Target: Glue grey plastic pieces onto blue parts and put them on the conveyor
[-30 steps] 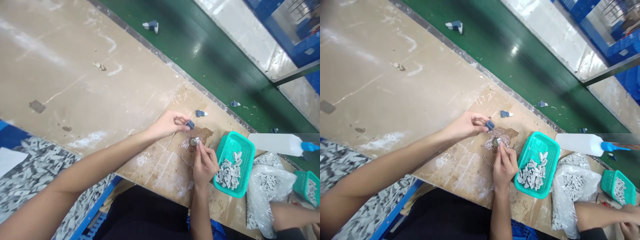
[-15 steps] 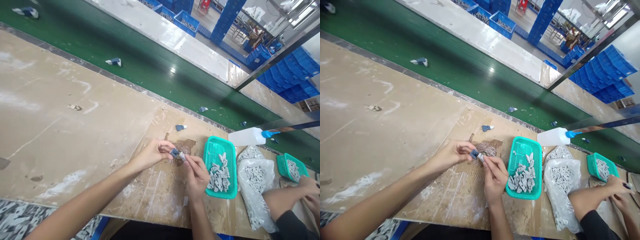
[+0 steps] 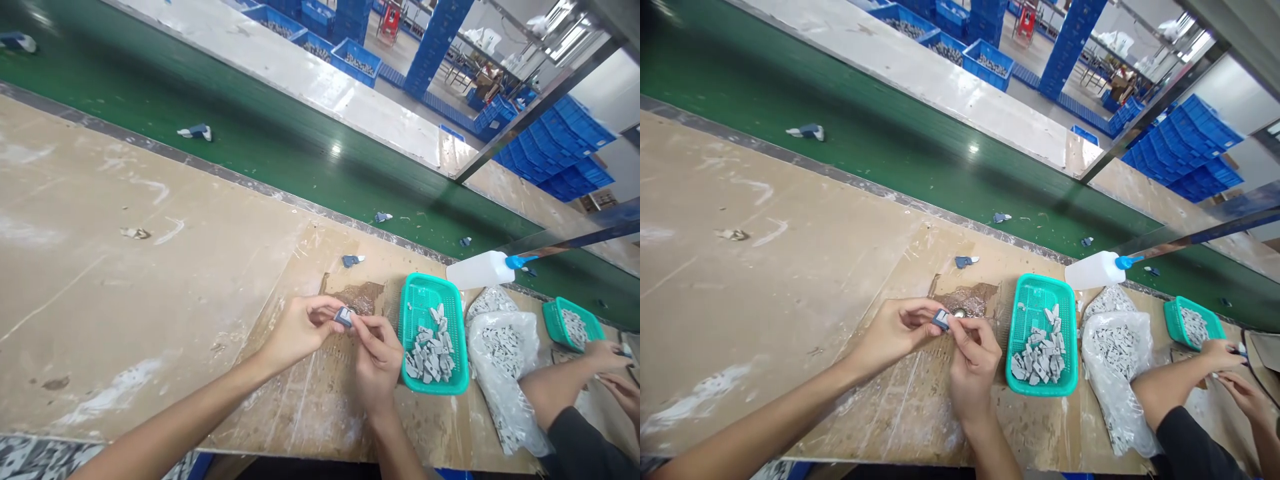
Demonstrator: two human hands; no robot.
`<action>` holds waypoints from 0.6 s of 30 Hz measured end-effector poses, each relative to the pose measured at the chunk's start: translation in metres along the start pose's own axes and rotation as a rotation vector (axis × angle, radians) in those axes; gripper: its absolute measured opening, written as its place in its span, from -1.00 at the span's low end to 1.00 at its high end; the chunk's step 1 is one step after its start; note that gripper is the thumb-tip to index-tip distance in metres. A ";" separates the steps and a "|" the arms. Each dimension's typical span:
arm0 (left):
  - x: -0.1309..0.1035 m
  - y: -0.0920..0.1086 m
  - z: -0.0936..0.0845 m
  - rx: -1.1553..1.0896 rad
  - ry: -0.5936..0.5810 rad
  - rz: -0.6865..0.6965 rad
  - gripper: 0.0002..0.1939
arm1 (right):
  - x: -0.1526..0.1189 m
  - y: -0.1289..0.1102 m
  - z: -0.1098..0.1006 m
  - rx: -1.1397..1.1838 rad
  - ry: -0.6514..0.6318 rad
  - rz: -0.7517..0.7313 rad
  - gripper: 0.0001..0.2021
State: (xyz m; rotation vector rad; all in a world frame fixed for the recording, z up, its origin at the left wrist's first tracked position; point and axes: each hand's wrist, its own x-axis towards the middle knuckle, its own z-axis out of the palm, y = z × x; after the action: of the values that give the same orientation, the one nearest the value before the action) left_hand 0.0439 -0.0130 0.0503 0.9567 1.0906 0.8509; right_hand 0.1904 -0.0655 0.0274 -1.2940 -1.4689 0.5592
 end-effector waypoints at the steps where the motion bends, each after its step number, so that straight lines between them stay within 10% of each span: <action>1: -0.001 -0.001 0.000 -0.009 0.014 -0.001 -0.85 | -0.001 -0.001 0.002 0.005 0.004 0.002 -0.56; 13: 0.012 -0.008 -0.003 -0.309 -0.145 -0.181 -0.61 | 0.023 -0.015 -0.014 -0.125 -0.207 0.174 -0.66; 18: 0.020 -0.015 -0.013 -0.447 -0.101 -0.327 -0.66 | 0.015 -0.007 -0.077 -0.199 0.114 0.245 -0.67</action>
State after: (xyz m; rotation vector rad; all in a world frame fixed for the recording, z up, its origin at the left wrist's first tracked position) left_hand 0.0377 0.0025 0.0278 0.4277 0.8869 0.7245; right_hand 0.2585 -0.0760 0.0652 -1.6506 -1.3053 0.4975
